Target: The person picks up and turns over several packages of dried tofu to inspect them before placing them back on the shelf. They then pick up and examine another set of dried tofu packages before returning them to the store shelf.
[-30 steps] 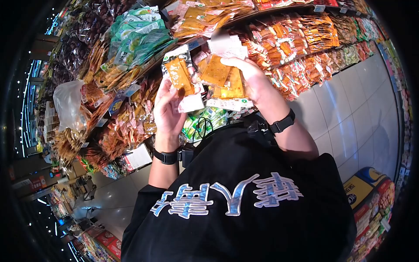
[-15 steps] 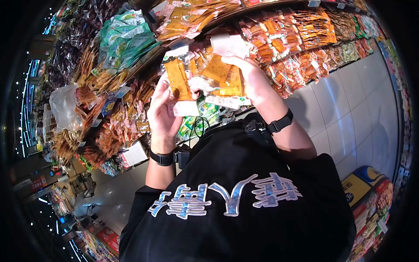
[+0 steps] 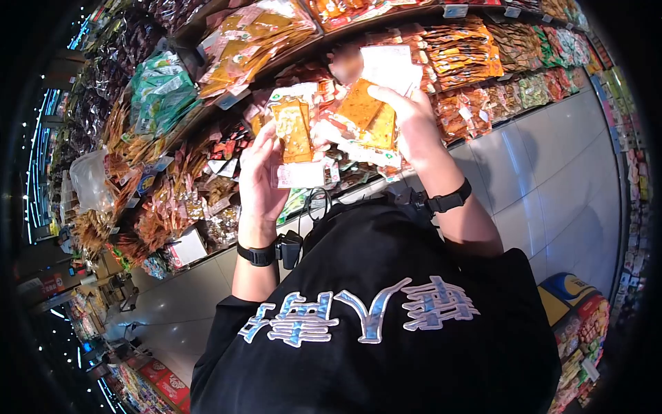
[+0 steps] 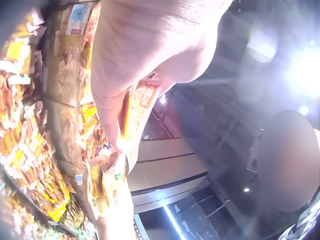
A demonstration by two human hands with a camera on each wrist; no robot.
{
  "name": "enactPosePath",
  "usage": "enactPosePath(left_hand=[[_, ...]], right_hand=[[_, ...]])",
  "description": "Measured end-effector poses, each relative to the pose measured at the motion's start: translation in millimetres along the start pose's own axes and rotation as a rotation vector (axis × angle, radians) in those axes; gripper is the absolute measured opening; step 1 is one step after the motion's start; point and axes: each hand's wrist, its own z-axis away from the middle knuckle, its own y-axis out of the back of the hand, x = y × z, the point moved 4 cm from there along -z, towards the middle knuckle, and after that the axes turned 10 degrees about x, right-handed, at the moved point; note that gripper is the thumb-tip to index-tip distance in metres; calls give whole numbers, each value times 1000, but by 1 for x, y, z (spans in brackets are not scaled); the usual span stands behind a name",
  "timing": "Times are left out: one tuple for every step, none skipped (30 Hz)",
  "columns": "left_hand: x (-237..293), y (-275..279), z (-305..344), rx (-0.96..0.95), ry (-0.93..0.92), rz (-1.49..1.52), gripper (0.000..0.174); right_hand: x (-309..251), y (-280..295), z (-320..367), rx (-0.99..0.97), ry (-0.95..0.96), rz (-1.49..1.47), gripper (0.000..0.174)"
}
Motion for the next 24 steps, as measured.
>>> enactPosePath(left_hand=[[-9, -7, -1, 5, 13, -21, 47], [-19, -11, -2, 10, 25, -43, 48], [-30, -15, -3, 17, 40, -66, 50], [-39, -19, -7, 4, 19, -80, 51], [-45, -27, -6, 6, 0, -74, 52], [-51, -36, -5, 10, -19, -68, 53], [-55, -43, -3, 17, -39, -63, 54], [-59, -46, -1, 61, -53, -79, 57], [-63, -51, -1, 19, -45, -92, 58], [-65, -54, -1, -23, -38, -106, 59], [-67, -58, 0, -65, -30, -121, 60], [-70, -62, 1, -61, -26, -118, 60], [-71, -66, 2, -69, -27, -120, 61], [-72, -70, 4, -79, -26, -125, 61], [-71, -75, 4, -92, -26, -131, 62], [-68, -77, 5, -105, -31, -231, 63], [-67, -79, 2, -99, -69, -229, 53], [-68, -72, -2, -118, -107, -321, 48], [-68, -62, -5, -130, -147, -409, 43], [-67, -57, -7, -49, -177, -525, 38], [-63, -50, -9, 18, -226, -645, 39], [-61, -46, -7, 70, -199, -745, 37], [-55, -45, -4, 125, -169, -842, 35], [-48, -39, -2, 120, -166, -910, 34]], right_hand=[[-8, 10, -2, 28, 15, 28, 32], [-18, 16, 1, 59, -18, 19, 32], [-24, 25, -1, 57, 0, 21, 32], [-29, 34, -2, 55, 16, 23, 33], [-34, 42, -3, 52, 31, 24, 33], [-39, 49, -4, 49, 41, 24, 33], [-43, 55, -5, 43, 49, 23, 32], [-48, 59, -5, 35, 57, 22, 31], [-52, 62, -4, 35, 75, 23, 31], [-57, 63, -2, 33, 93, 23, 32], [-60, 65, -1, 32, 111, 21, 32], [-62, 69, -2, 15, 120, 21, 32], [-64, 74, -3, 0, 130, 18, 32], [-66, 76, -3, -13, 142, 12, 32], [-69, 77, -2, -7, 147, 6, 32], [-73, 77, 0, -3, 158, -1, 32], [-78, 77, 1, 0, 170, -4, 32], [-81, 80, 1, -14, 166, 12, 32], [-83, 84, -2, -10, 184, 4, 32], [-84, 88, -4, -10, 198, -2, 32], [-85, 91, -7, -17, 208, -5, 32], [-88, 94, -8, -5, 234, 48, 31], [-88, 97, -11, -9, 229, 27, 31], [-86, 101, -15, -13, 221, 8, 31]])
